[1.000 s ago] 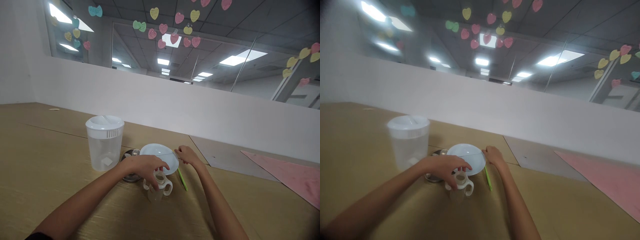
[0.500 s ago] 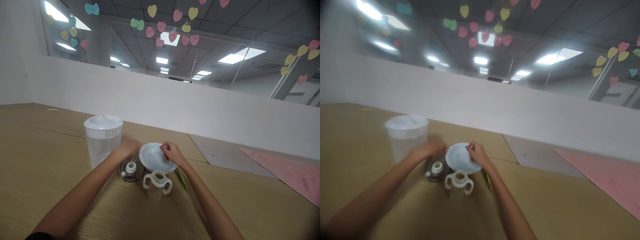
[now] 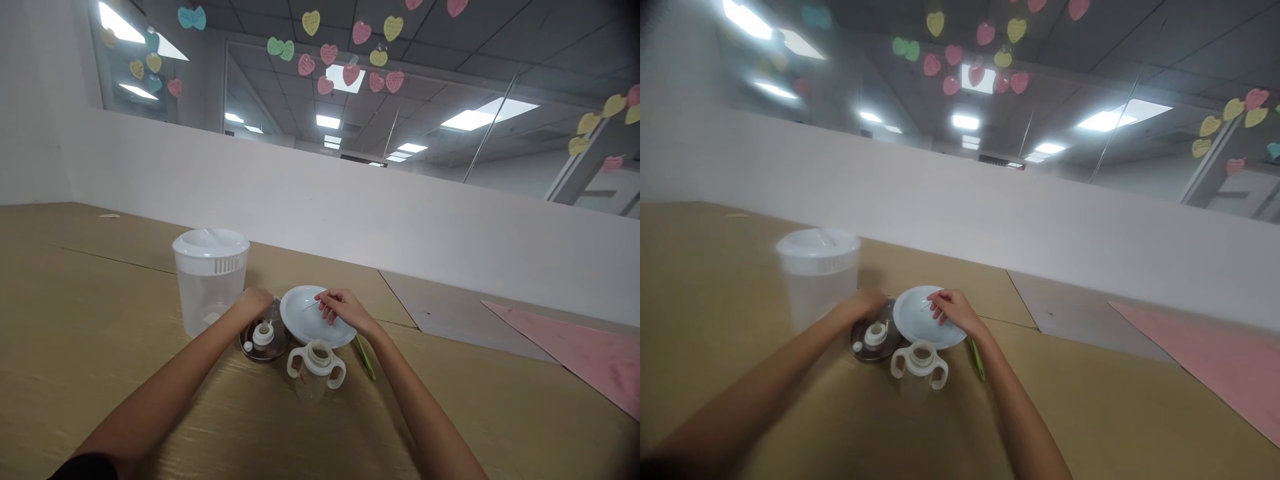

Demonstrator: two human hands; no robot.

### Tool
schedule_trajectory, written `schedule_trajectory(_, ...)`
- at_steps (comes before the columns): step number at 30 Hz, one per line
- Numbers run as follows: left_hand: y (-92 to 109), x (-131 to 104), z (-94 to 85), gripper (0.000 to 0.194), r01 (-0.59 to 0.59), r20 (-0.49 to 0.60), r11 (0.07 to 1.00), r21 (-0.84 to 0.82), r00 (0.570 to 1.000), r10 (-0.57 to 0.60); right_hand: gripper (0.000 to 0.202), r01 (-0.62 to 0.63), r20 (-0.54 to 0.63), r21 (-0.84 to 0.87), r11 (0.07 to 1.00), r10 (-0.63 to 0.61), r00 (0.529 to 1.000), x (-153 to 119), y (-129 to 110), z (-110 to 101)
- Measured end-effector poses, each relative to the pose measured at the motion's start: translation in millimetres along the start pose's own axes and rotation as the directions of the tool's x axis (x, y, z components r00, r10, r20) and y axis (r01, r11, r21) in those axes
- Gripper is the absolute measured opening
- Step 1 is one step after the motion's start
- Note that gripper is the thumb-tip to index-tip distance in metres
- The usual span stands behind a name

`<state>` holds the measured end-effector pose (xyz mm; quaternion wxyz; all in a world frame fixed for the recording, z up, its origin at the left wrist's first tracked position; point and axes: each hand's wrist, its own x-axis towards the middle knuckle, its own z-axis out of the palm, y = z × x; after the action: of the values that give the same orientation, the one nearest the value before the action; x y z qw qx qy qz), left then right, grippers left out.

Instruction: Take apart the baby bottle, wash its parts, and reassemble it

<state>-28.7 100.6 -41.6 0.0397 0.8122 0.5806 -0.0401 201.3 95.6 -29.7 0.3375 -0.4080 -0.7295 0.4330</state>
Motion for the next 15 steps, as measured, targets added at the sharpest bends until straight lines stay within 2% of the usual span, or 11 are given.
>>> schedule_trajectory(3, 4, -4, -3.6, 0.016, 0.082, -0.034, 0.996, 0.047, 0.996, -0.08, 0.029, 0.018, -0.027, 0.007, 1.0, -0.018, 0.999, 1, 1, 0)
schedule_trajectory(8, 10, -11, -8.6, 0.014, 0.132, -0.063, 0.989, 0.072, 0.99, -0.128, 0.035, 0.055, -0.048, 0.006, 0.998, -0.055, 0.997, 0, -1, -1)
schedule_trajectory(15, 19, -10, -4.5, 0.024, 0.197, -0.072, 0.978, 0.065, 0.979, -0.193, 0.043, 0.099, -0.096, -0.005, 0.995, -0.099, 0.99, 0, -3, 1)
